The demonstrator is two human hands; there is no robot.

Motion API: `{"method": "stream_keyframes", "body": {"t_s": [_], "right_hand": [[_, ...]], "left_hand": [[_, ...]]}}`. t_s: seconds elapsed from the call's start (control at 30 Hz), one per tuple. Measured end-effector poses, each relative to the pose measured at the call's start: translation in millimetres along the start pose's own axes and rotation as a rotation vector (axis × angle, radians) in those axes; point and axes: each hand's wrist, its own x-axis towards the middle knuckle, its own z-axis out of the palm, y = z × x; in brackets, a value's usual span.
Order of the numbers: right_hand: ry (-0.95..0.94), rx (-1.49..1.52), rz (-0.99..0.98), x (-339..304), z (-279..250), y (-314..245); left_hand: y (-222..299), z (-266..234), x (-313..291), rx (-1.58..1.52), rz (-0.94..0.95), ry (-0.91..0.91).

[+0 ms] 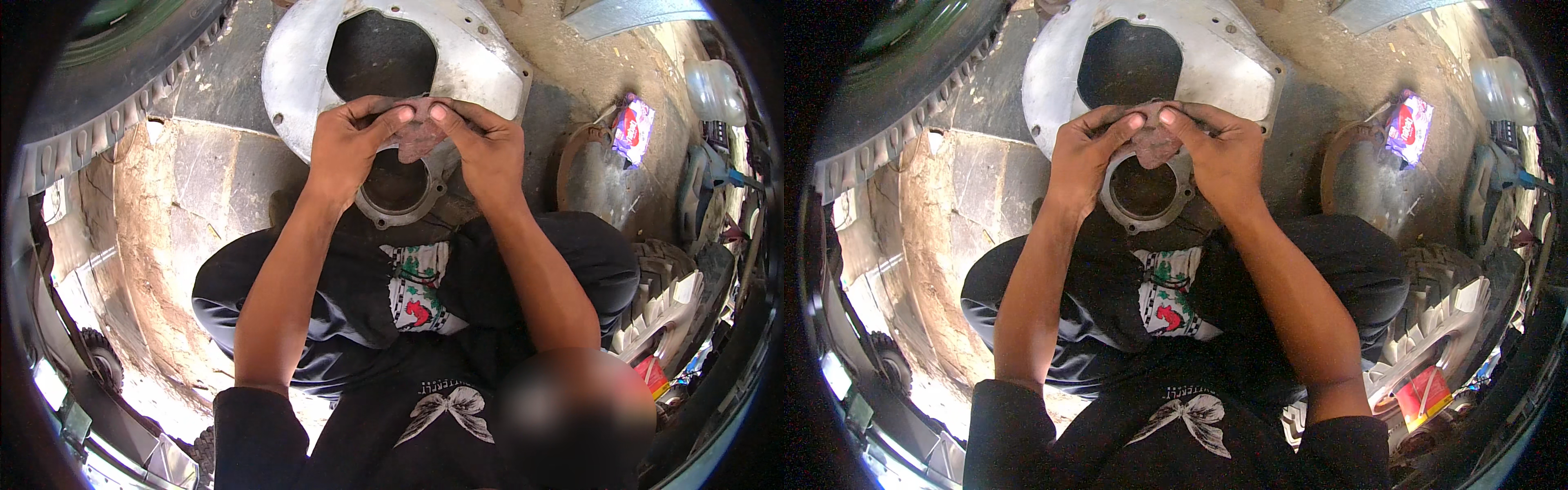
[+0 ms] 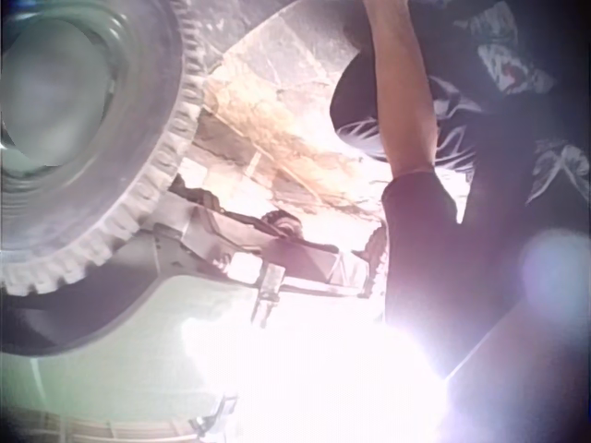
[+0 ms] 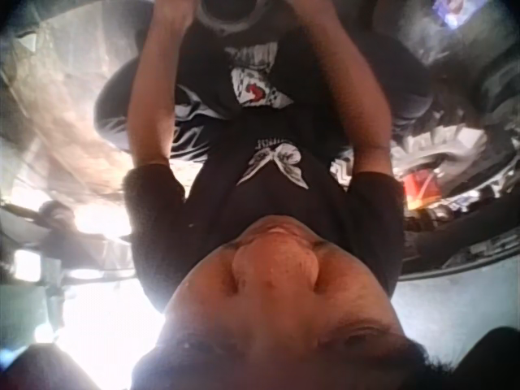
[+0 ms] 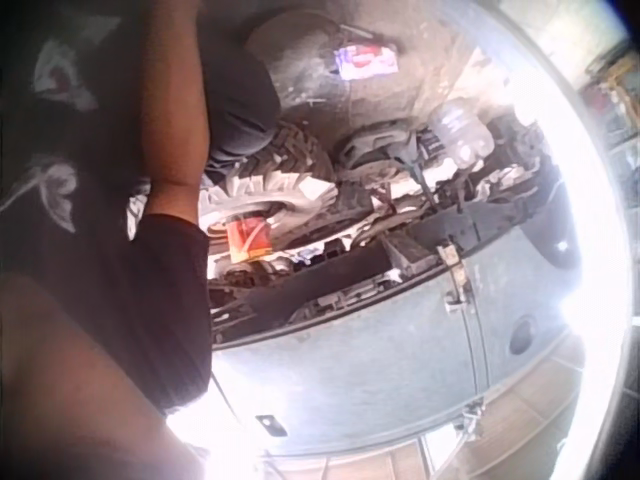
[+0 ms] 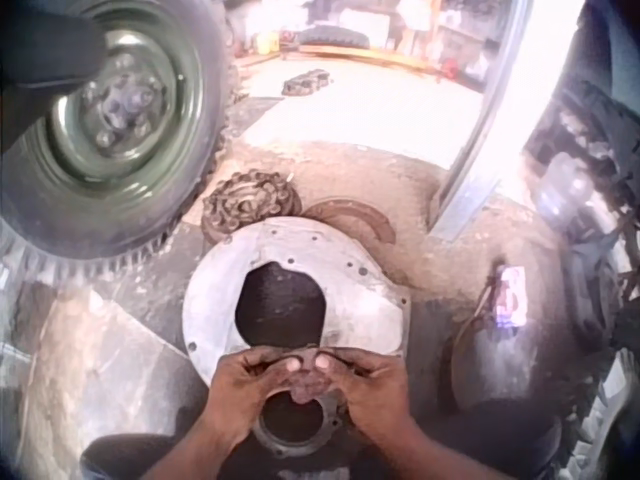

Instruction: The person sits on the floor and sands the surface of a large white metal part using a sanding block. They repeatedly rub the sanding block over the edges and flat areas of the part.

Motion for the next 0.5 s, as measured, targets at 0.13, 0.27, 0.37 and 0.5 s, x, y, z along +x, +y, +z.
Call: {"method": "stream_keyframes", "body": {"t_s": [0.13,0.27,0.37,0.5], "right_hand": [[0.009,-0.087,0.023,-3,3,-5],[0.006,-0.014,-0.003,-3,2,-2],[0.035,-0.015,-0.008,0,-1,0],[0.113,0.049,0.01,0,0,-4]], "left_hand": [[4,-2,-2,0.057,0.003,0.029],[11,0,-2,0.048,-0.03,0.017],[12,0,-3,-0.056,-0.029,-0.034],[9,-3,-1,0.037,0.006,-0.137]]}}
